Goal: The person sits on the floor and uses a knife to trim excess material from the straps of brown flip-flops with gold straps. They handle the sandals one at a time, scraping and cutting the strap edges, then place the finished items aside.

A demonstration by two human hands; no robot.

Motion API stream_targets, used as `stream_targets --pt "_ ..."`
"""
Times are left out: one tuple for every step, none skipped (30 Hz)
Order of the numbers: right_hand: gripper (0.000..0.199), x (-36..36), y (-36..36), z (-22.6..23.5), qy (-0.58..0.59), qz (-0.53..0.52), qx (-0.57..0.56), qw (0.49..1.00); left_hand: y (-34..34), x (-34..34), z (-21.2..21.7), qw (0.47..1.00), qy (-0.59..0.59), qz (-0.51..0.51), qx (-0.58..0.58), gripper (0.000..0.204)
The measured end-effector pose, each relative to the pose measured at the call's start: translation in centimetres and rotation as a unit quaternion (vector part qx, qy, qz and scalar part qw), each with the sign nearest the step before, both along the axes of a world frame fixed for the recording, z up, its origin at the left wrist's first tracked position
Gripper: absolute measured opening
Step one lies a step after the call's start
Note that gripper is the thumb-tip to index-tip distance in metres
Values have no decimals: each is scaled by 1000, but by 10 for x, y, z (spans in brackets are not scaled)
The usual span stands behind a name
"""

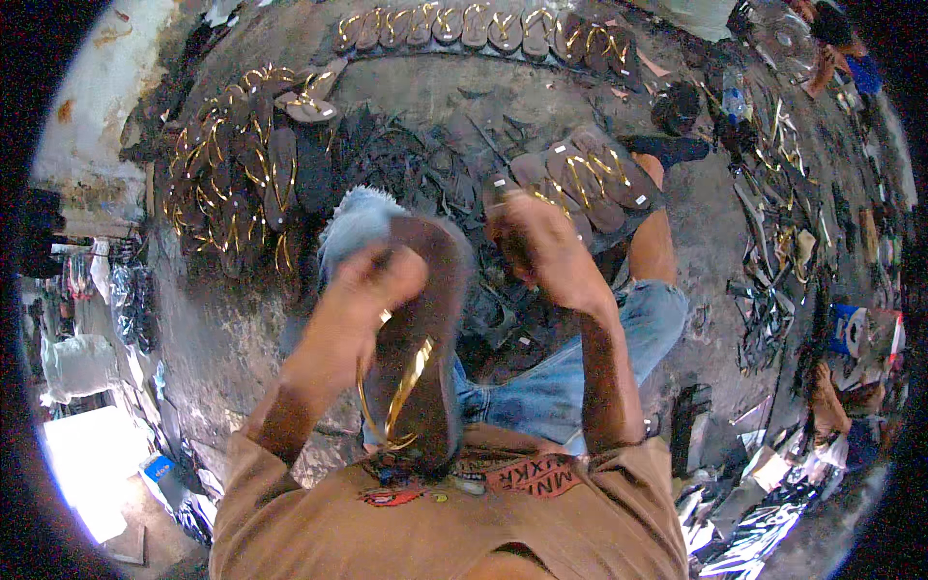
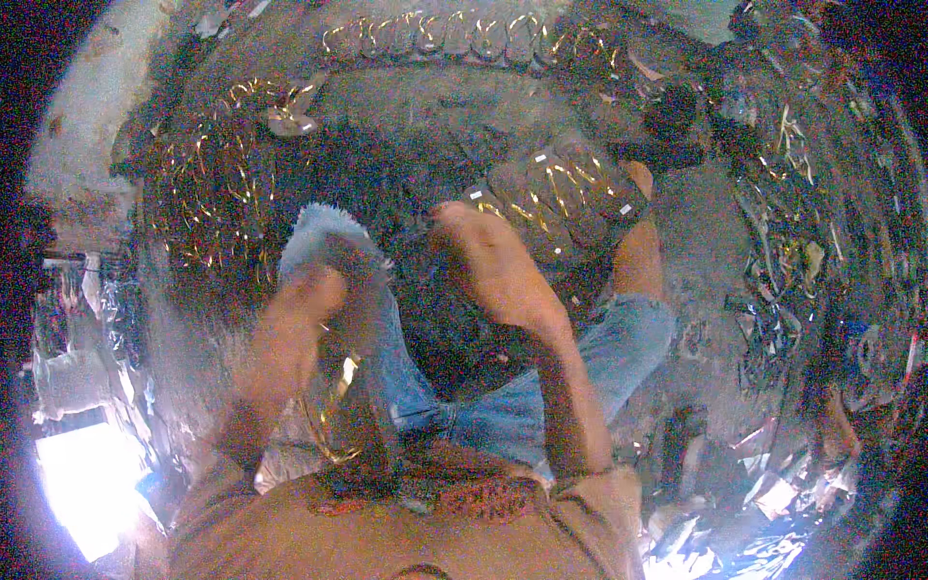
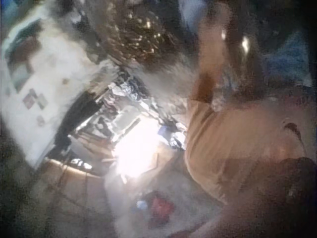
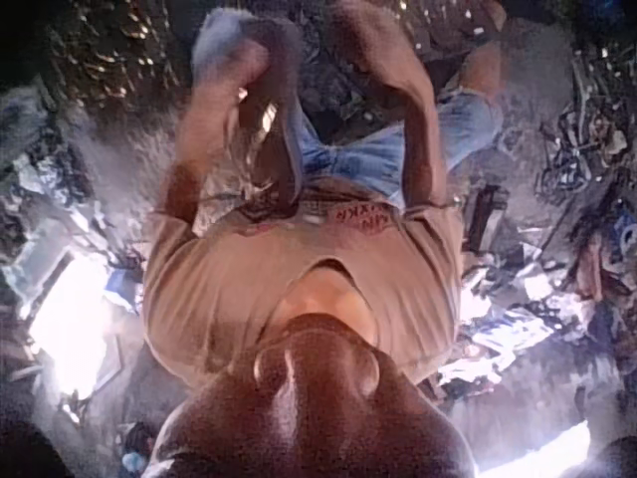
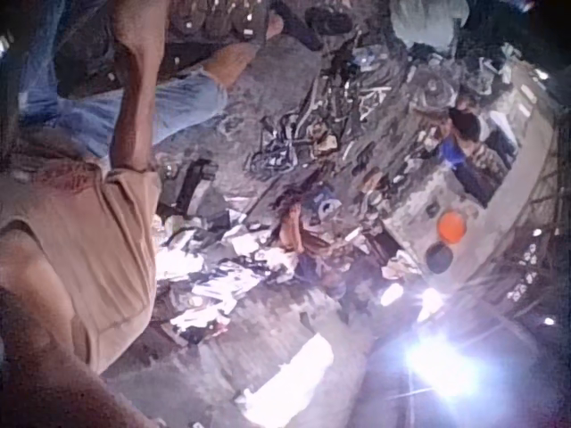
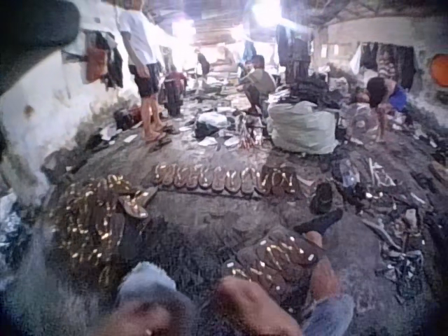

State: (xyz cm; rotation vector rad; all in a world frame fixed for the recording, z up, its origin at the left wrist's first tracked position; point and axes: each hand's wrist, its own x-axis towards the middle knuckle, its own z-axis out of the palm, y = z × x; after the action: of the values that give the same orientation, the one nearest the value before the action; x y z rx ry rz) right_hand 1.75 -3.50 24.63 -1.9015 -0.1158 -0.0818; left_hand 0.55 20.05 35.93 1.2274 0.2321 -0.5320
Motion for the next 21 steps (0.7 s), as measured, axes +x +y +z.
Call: stream_targets --pt "45 -14 -19 -23 1 -102 -36 994 -5 7 7 993 -16 95 -71 42" --pt "45 -32 -33 -22 23 -166 15 986 14 22 -4 975 -85 136 -156 38" --pt "45 -46 -43 -17 35 -223 70 972 38 37 -10 940 -158 168 -250 35" --pt "45 -65 -45 -10 74 -246 140 956 28 45 -1 940 -156 163 -258 34" --pt "45 -82 -44 -1 107 -266 215 934 22 52 14 939 -160 162 -259 33" --pt "46 -106 -47 1 140 -304 213 918 3 42 10 967 -130 124 -180 33" --pt "46 -129 -50 -3 148 -317 187 918 -16 32 3 988 -96 79 -96 33" --pt "46 -149 -51 -4 159 -326 162 918 -23 21 -8 987 -76 47 -130 33" --pt "46 -170 -47 -5 133 -320 136 928 -34 13 -15 986 -51 12 -161 34" --pt "46 -184 -39 -4 107 -313 110 937 -50 6 -16 980 -28 29 -192 34" --pt "47 -197 -31 -3 78 -315 106 940 -74 -5 -10 974 3 43 -223 34" --pt "47 -209 -19 1 58 -314 105 942 -86 -15 -9 967 39 63 -245 34" --pt "49 -212 -7 6 45 -298 167 939 -85 -14 -24 939 110 99 -312 35" --pt "48 -217 -3 8 61 -302 188 933 -86 -5 -25 907 104 83 -400 36" --pt "46 -218 -1 6 65 -327 211 919 -85 5 -23 867 97 68 -483 36" --pt "44 -218 0 3 69 -351 234 904 -84 13 -21 821 89 53 -562 37" --pt "43 -219 -3 1 82 -365 241 896 -86 16 -21 827 98 82 -547 33" --pt "42 -221 -8 -1 96 -377 248 887 -85 12 -25 873 64 92 -474 31" --pt "41 -221 -13 -2 109 -389 256 878 -82 3 -31 912 28 103 -396 29" --pt "39 -220 -17 -3 93 -379 244 888 -84 -2 -36 942 -2 109 -316 27" --pt "36 -220 -20 -2 83 -372 229 896 -90 -11 -15 957 9 95 -274 25"
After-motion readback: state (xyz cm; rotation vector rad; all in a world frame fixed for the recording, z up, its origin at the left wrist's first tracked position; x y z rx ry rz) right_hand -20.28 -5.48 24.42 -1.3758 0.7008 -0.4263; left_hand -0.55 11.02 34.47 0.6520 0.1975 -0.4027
